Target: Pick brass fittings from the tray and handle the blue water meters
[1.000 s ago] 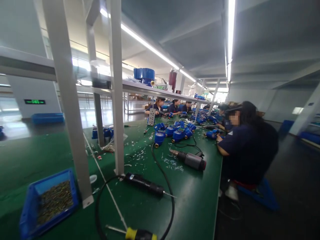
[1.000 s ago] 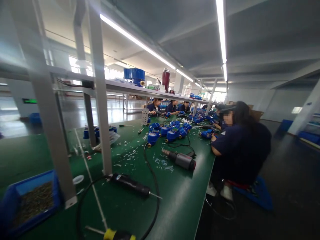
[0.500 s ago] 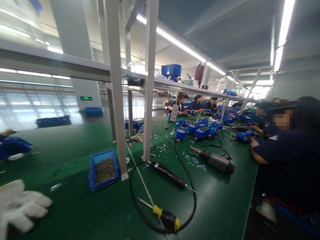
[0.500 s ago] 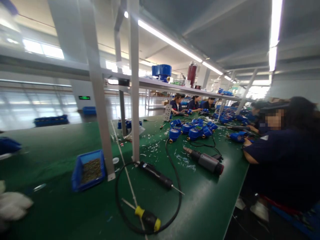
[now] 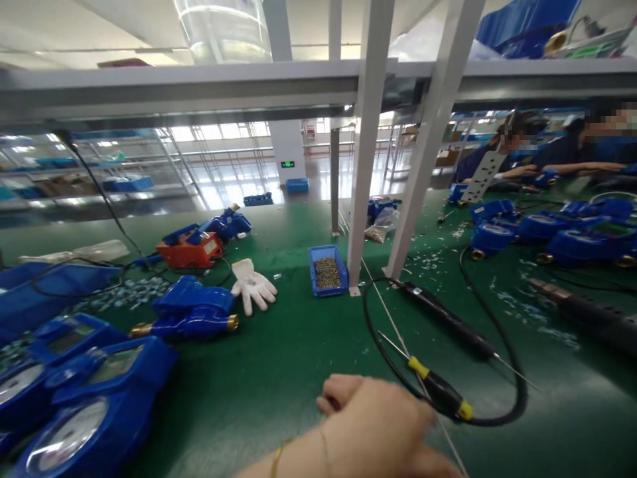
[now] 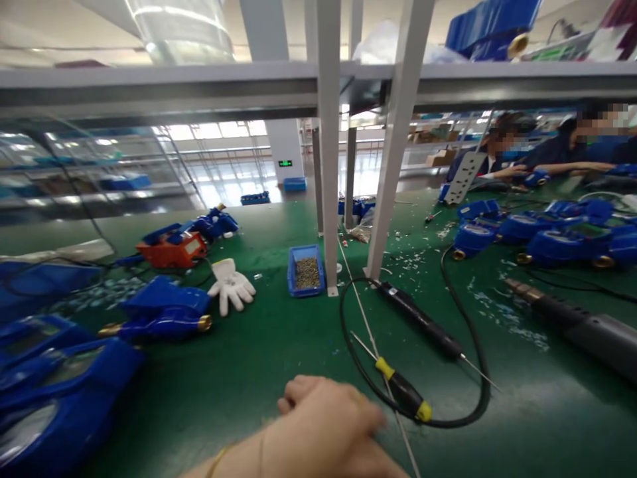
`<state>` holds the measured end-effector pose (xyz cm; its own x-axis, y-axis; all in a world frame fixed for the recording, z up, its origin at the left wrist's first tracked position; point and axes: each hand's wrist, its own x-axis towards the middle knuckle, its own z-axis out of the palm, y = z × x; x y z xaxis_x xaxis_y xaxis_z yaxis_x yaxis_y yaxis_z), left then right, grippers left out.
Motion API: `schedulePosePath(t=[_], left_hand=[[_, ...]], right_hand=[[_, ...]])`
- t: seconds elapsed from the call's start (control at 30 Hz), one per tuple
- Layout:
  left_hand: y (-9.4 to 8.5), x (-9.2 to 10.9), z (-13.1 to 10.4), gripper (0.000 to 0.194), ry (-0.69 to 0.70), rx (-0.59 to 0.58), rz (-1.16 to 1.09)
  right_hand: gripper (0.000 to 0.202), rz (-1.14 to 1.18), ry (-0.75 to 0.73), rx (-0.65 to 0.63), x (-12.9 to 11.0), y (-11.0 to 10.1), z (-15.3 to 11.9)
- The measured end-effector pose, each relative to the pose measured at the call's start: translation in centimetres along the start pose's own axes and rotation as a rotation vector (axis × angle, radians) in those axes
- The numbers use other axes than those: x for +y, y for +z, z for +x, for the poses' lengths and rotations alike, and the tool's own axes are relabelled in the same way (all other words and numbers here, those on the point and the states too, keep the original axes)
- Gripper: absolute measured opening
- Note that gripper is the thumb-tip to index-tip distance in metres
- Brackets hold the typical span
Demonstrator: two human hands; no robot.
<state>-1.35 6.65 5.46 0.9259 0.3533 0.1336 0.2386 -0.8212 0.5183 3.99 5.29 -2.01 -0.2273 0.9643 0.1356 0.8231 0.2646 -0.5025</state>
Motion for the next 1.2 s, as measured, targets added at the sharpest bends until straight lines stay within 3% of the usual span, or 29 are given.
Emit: schedulePosePath(t=[0.13,0.2,0.3,0.4,0.53,0.73,0.93,1.07,1.2], left_hand=[[-7.6,-7.4,3.5,0.025,-0.392,0.318,0.317],[-10.9,-11.3,5.6,0.021,-0.535,0.397,0.456],[-13.7,-16.0,8.5,0.018,-0.637,0.286,0.522],[-14.2,-18.6,11.0,0.018,-0.735,0.109,0.575],[-13.5,-19.7,12.9,0.023,-0.798,0.002,0.684],[-12.9,-20.0,13.7,0.023,-0.746,-0.016,0.786],[-15.0,-20.1,13.5,0.018,-0.680,-0.017,0.740],[-16.6,-20.2,13.2,0.013,-0.640,0.075,0.709],[-16.4,-20.0,12.6,0.013,-0.601,0.112,0.682]], right_hand=[[0.023,0.034,0.018,0.014,-0.2,-0.5,-0.2],[0.019,0.049,0.038,-0.011,-0.3,-0.8,-0.5],[0.021,0.072,0.061,-0.079,-0.3,-1.2,-0.6],[0.022,0.083,0.076,-0.130,-0.4,-1.4,-0.4],[0.022,0.101,0.074,-0.141,-0.3,-1.4,-0.2],[0.021,0.117,0.067,-0.122,-0.1,-1.2,-0.4],[0.022,0.123,0.066,-0.130,-0.2,-1.5,-0.4],[0.022,0.124,0.072,-0.132,-0.2,-1.5,-0.4],[0.023,0.117,0.068,-0.133,-0.2,-1.3,-0.4]])
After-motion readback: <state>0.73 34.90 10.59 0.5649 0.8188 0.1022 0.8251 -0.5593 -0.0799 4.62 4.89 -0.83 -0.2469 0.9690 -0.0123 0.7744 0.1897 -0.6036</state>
